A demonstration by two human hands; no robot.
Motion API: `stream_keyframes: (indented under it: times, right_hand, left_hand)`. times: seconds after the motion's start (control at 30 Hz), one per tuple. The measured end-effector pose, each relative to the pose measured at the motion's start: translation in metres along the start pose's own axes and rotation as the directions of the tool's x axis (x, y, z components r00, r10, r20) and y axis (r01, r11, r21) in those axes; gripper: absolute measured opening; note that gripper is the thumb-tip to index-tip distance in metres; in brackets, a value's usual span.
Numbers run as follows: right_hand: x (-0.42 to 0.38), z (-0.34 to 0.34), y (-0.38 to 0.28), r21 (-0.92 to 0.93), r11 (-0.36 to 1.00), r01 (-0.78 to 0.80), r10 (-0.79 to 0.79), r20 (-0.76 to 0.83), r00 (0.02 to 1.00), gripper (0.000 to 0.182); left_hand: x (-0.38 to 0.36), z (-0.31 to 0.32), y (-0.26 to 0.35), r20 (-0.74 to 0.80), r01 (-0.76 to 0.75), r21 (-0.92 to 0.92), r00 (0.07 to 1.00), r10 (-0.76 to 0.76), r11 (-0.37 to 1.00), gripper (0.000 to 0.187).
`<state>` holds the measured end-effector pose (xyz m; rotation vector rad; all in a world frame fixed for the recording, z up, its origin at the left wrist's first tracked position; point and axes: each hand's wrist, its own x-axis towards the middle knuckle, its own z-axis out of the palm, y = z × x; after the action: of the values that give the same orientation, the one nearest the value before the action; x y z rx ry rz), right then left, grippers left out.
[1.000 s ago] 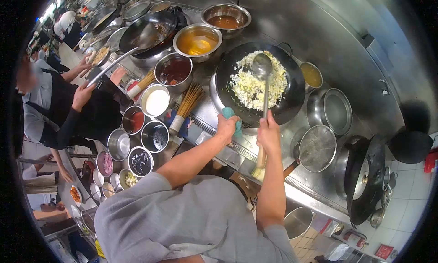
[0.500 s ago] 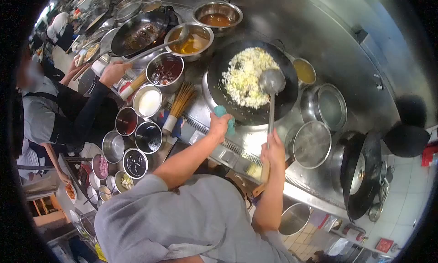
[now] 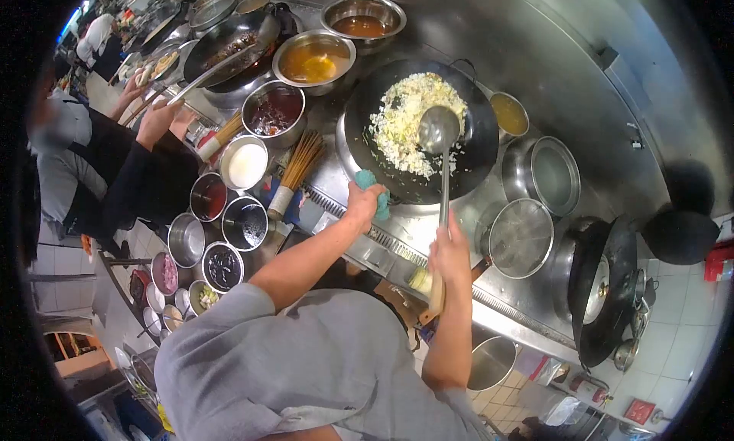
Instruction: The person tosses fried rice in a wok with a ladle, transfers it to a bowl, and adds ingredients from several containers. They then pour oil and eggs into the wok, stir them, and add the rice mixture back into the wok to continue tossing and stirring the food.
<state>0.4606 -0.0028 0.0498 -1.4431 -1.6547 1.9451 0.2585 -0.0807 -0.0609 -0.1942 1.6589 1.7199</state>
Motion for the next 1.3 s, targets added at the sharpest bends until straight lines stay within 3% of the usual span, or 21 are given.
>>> stream_keyframes:
  times: [0.07, 0.17, 0.27, 0.3, 0.37, 0.47, 0.57, 0.6, 0.67, 0.7, 0.77, 0.8, 0.83, 0.87, 0.93, 1.03, 1.13, 1.2, 1.27, 1.3]
  right_hand:
    - [-0.048, -0.012, -0.001, 0.019, 0.999, -0.037, 0.036, 0.058, 0.998, 0.058]
    - [-0.044, -0.001, 0.010, 0.157, 0.963, -0.217, 0.204, 0.095, 0.974, 0.051]
    - [0.040, -0.003, 0.027, -0.065, 0.997, -0.030, 0.028, -0.023, 0.999, 0.056]
    - [0.050, -0.016, 0.031, -0.272, 0.956, 0.110, -0.142, -0.099, 0.985, 0.056]
    - [0.070, -0.038, 0.016, -0.664, 0.683, 0.305, -0.507, -0.130, 0.852, 0.055]
    - [0.100, -0.038, -0.012, -0.807, 0.549, 0.219, -0.546, -0.148, 0.825, 0.056]
    - [0.113, 0.003, -0.019, -0.762, 0.558, 0.329, -0.546, -0.038, 0.837, 0.056]
    - [0.110, 0.011, -0.010, -0.807, 0.508, 0.300, -0.524, -0.013, 0.852, 0.057]
    - [0.078, 0.007, 0.016, -0.857, 0.361, 0.368, -0.584, 0.099, 0.806, 0.059]
    - [0.060, -0.001, 0.033, -0.901, 0.286, 0.327, -0.565, 0.116, 0.817, 0.059]
    - [0.017, -0.007, 0.043, -0.959, 0.193, 0.205, -0.500, 0.084, 0.862, 0.061]
    - [-0.017, -0.004, 0.037, -0.975, 0.184, 0.121, -0.447, 0.027, 0.894, 0.062]
    - [-0.037, -0.009, 0.048, -0.968, 0.198, 0.154, -0.463, 0.046, 0.885, 0.062]
    - [-0.057, -0.016, 0.060, -0.959, 0.212, 0.185, -0.482, 0.062, 0.874, 0.061]
    - [-0.119, -0.026, 0.045, -0.873, 0.432, 0.228, -0.363, 0.063, 0.929, 0.058]
    - [-0.179, -0.047, 0.016, -0.690, 0.585, 0.426, -0.413, 0.198, 0.889, 0.058]
    - [-0.149, -0.037, 0.000, -0.728, 0.666, 0.164, -0.166, 0.069, 0.984, 0.057]
    - [-0.075, -0.029, 0.042, -0.859, 0.441, 0.259, -0.448, 0.039, 0.893, 0.056]
    - [-0.018, -0.007, 0.049, -0.905, 0.400, 0.143, -0.483, -0.076, 0.872, 0.054]
    - [-0.015, -0.004, 0.048, -0.878, 0.448, 0.168, -0.517, -0.102, 0.850, 0.055]
  left_hand:
    - [0.000, 0.002, 0.001, -0.018, -0.015, -0.023, 1.000, 0.015, 1.000, 0.063]
    - [0.000, 0.000, -0.002, -0.021, -0.009, -0.051, 1.000, 0.008, 0.999, 0.063]
    - [0.004, 0.000, -0.007, 0.011, 0.045, -0.046, 0.999, -0.045, 0.998, 0.062]
    - [0.009, -0.002, -0.007, 0.017, 0.067, -0.037, 0.998, -0.067, 0.997, 0.061]
    - [0.018, -0.003, -0.008, 0.025, 0.046, -0.037, 0.999, -0.045, 0.998, 0.057]
    - [0.023, -0.001, -0.013, 0.052, 0.092, -0.085, 0.995, -0.087, 0.992, 0.051]
    - [0.018, -0.006, -0.005, 0.111, 0.167, -0.107, 0.982, -0.155, 0.980, 0.047]
    - [0.014, -0.007, 0.004, 0.137, 0.189, -0.109, 0.975, -0.174, 0.976, 0.046]
    - [0.002, -0.008, 0.022, 0.152, 0.228, -0.133, 0.966, -0.208, 0.965, 0.040]
    - [-0.001, -0.008, 0.028, 0.162, 0.249, -0.146, 0.961, -0.225, 0.957, 0.038]
    - [0.021, -0.014, 0.017, 0.346, 0.306, -0.174, 0.909, -0.232, 0.936, 0.029]
    - [0.035, -0.019, 0.003, 0.431, 0.341, -0.173, 0.870, -0.240, 0.924, 0.025]
    - [0.052, -0.020, -0.009, 0.467, 0.369, -0.110, 0.839, -0.280, 0.923, 0.016]
    - [0.038, -0.022, -0.005, 0.409, 0.371, -0.112, 0.863, -0.297, 0.922, 0.015]
    - [-0.026, -0.018, 0.023, 0.298, 0.368, -0.127, 0.900, -0.319, 0.921, 0.016]
    - [-0.094, -0.036, 0.046, 0.343, 0.383, -0.184, 0.888, -0.306, 0.905, 0.012]
    - [-0.058, -0.021, 0.045, 0.359, 0.415, -0.082, 0.860, -0.362, 0.906, 0.012]
    - [-0.018, -0.026, 0.005, 0.421, 0.356, -0.069, 0.857, -0.296, 0.932, 0.010]
    - [-0.016, -0.039, -0.024, 0.439, 0.256, -0.068, 0.875, -0.202, 0.964, 0.010]
    - [-0.023, -0.054, -0.046, 0.403, 0.279, -0.110, 0.890, -0.214, 0.954, 0.013]
